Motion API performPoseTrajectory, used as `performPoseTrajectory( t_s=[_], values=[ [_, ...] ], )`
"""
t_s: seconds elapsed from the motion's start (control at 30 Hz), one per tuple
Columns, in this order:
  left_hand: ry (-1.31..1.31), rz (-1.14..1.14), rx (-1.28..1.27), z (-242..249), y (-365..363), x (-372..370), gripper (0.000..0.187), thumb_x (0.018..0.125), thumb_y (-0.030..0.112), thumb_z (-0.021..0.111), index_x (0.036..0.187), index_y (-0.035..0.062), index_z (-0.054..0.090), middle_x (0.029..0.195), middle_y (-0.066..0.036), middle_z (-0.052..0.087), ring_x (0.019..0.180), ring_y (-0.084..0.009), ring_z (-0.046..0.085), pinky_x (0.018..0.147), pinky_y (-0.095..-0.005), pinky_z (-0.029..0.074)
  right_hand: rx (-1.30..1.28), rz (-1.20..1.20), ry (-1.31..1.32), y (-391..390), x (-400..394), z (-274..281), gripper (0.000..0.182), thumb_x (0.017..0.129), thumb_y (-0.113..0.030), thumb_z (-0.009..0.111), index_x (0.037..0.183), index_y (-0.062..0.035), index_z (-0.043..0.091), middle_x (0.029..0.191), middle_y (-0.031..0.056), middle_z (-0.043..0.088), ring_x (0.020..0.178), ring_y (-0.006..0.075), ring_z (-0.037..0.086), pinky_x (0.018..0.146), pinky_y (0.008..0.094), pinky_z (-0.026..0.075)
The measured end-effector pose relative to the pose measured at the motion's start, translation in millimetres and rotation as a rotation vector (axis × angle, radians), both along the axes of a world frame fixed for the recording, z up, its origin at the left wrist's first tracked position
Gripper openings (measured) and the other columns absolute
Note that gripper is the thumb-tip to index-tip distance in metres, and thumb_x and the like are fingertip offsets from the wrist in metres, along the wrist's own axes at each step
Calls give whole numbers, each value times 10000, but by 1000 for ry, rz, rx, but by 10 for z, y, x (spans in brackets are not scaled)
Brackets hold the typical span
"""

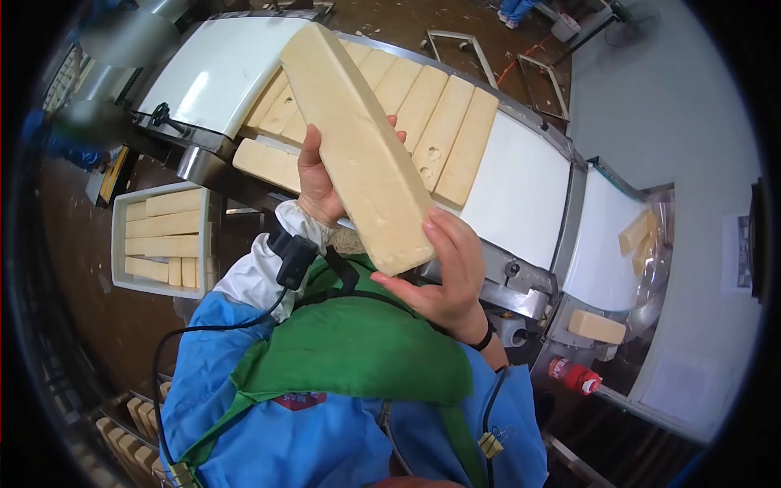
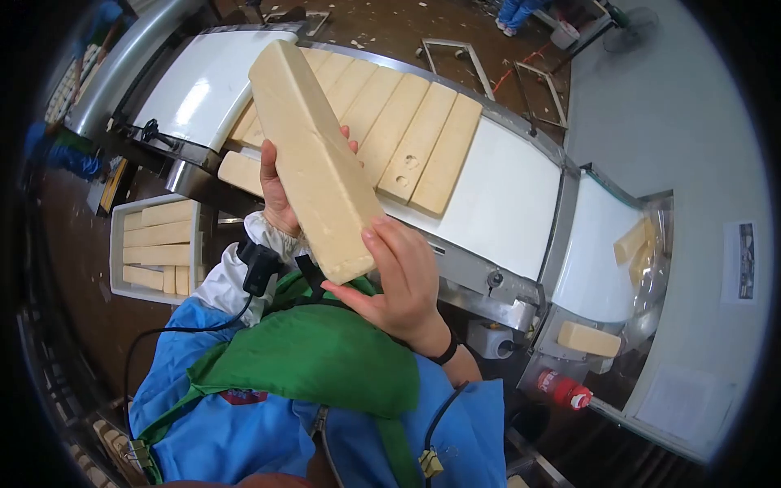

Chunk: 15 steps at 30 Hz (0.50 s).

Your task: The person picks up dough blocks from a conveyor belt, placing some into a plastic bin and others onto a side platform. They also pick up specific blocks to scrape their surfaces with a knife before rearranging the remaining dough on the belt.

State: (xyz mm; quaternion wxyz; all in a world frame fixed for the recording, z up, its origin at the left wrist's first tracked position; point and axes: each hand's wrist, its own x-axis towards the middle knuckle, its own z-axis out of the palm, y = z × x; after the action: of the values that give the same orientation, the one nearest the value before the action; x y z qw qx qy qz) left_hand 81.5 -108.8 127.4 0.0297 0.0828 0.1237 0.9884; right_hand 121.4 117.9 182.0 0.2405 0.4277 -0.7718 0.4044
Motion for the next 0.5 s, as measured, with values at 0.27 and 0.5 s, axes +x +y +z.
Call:
performPoseTrajectory(
  t_s=[0.27,0.5],
  values=[
    [-37,71,-189,121,43,-88,834,938,650,543,1515,70,377,1505,-188,460,1378,-361,463,1115,-549,420,-49,-47,-209,130,-37,-28,647,703,-264,900,1193,31,598,1162,211,621,1025,377,635,864,419,535],
    [-147,100,-231,112,-255,-59,628,1039,537,441,1433,48,474,1332,-146,615,1204,-310,621,1024,-475,518,79,-423,-467,890,-313,-1551,152,876,-112,709,981,-10,667,930,121,644,872,326,615,766,417,507]
  ],
)
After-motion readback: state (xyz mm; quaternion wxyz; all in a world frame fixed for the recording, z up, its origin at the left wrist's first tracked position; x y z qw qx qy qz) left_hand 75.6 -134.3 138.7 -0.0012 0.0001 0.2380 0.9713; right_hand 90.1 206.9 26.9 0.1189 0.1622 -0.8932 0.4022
